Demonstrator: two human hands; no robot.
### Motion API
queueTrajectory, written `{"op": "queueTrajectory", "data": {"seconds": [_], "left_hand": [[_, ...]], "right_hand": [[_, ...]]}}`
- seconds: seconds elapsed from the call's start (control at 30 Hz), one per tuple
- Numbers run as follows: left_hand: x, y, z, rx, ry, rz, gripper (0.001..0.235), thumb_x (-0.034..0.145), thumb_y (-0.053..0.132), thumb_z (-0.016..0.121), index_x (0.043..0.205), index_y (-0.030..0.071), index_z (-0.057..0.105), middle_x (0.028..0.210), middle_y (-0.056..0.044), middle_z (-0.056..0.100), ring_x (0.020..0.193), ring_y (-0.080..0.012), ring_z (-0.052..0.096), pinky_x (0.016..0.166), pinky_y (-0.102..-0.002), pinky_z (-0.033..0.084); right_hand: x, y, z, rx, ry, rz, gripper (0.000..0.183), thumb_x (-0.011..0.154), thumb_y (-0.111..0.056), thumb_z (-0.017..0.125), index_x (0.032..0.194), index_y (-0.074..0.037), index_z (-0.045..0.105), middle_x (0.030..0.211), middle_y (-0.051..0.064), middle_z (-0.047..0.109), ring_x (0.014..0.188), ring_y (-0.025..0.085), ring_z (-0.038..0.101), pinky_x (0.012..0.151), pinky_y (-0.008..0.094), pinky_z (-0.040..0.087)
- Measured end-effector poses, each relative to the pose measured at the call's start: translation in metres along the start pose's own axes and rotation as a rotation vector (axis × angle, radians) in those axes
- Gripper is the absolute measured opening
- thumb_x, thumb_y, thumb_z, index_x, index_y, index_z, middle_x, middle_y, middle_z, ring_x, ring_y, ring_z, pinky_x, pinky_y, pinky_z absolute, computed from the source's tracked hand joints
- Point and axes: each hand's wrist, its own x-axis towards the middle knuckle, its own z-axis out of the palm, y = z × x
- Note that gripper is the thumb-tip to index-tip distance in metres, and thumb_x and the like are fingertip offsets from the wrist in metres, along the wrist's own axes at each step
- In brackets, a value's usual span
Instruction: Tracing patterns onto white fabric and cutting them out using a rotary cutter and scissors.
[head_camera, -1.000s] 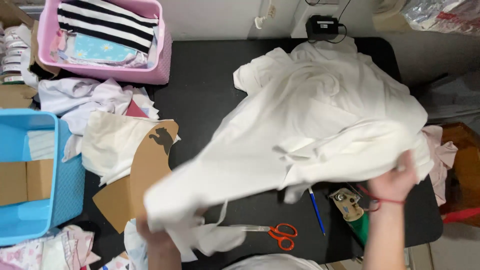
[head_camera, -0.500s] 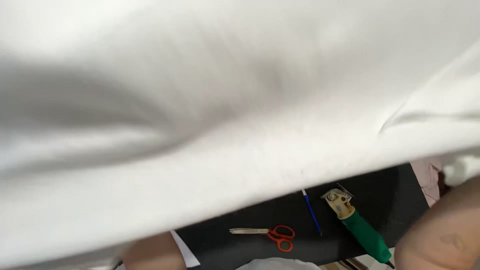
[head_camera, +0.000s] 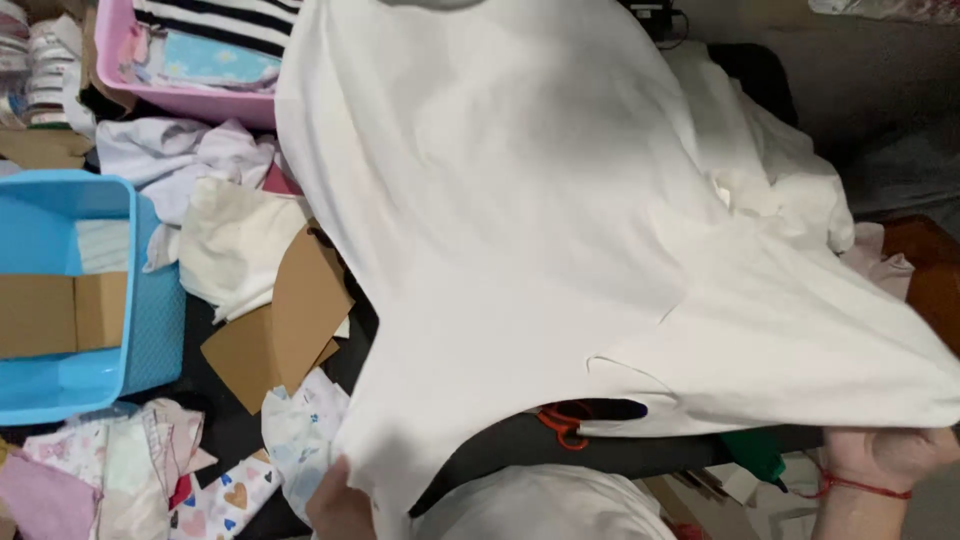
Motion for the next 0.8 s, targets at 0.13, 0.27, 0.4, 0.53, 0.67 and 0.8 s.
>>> {"op": "queueTrajectory", "data": {"seconds": [0.13,0.27,0.4,0.53,0.67,0.8], "left_hand": [[-0.002,-0.011,-0.023,0.133,-0.209,-0.129,0.050,0.068,0.010,0.050,0.117,0.000,0.047,0.107,-0.020,0.055,0.091,-0.0336,0.052,0.072,-0.040,0.039],[-0.007,-0.013,-0.028,0.577,-0.062,-0.311,0.026,0.076,0.020,0.058,0.096,0.003,0.055,0.076,-0.010,0.045,0.065,-0.0246,0.042,0.055,-0.034,0.030],[0.005,-0.019,-0.036,0.843,-0.040,-0.304,0.077,0.072,0.033,0.060,0.136,0.010,0.024,0.054,-0.008,0.037,0.048,-0.0166,0.033,0.050,-0.032,0.024],[0.000,-0.024,-0.019,0.799,-0.064,-0.238,0.074,0.069,0.030,0.056,0.134,0.008,0.028,0.132,-0.016,0.039,0.112,-0.0166,0.047,0.090,-0.025,0.034],[0.020,-0.034,-0.014,0.359,0.034,-0.314,0.045,0.082,0.021,0.042,0.125,0.007,0.037,0.117,-0.013,0.047,0.111,-0.0225,0.045,0.092,-0.031,0.034],[0.079,-0.010,0.009,-0.332,-0.692,-0.760,0.061,0.083,0.037,0.042,0.128,-0.003,0.032,0.127,-0.026,0.034,0.122,-0.0361,0.029,0.103,-0.044,0.015]], "right_hand": [[-0.043,0.043,0.020,-0.052,0.031,0.032,0.072,0.051,-0.025,0.053,0.121,-0.011,0.051,0.136,0.007,0.048,0.134,0.023,0.043,0.118,0.036,0.033],[-0.044,0.053,0.010,0.045,0.120,0.096,0.064,0.053,-0.016,0.052,0.115,-0.004,0.054,0.130,0.012,0.050,0.127,0.027,0.045,0.114,0.036,0.033],[-0.043,0.059,0.023,0.109,0.266,0.143,0.054,0.058,-0.017,0.056,0.109,-0.001,0.058,0.121,0.014,0.057,0.118,0.029,0.052,0.105,0.036,0.041],[-0.030,0.067,0.013,0.167,0.228,0.152,0.051,0.053,-0.012,0.053,0.102,-0.001,0.059,0.115,0.014,0.059,0.115,0.028,0.054,0.104,0.037,0.044],[-0.021,0.064,0.018,0.233,0.170,0.155,0.053,0.058,-0.015,0.054,0.108,0.002,0.058,0.119,0.017,0.056,0.119,0.032,0.049,0.106,0.041,0.038],[0.032,0.061,0.017,0.156,-0.113,0.047,0.040,0.072,-0.021,0.048,0.108,-0.009,0.058,0.118,0.006,0.058,0.120,0.019,0.053,0.112,0.029,0.039]]}}
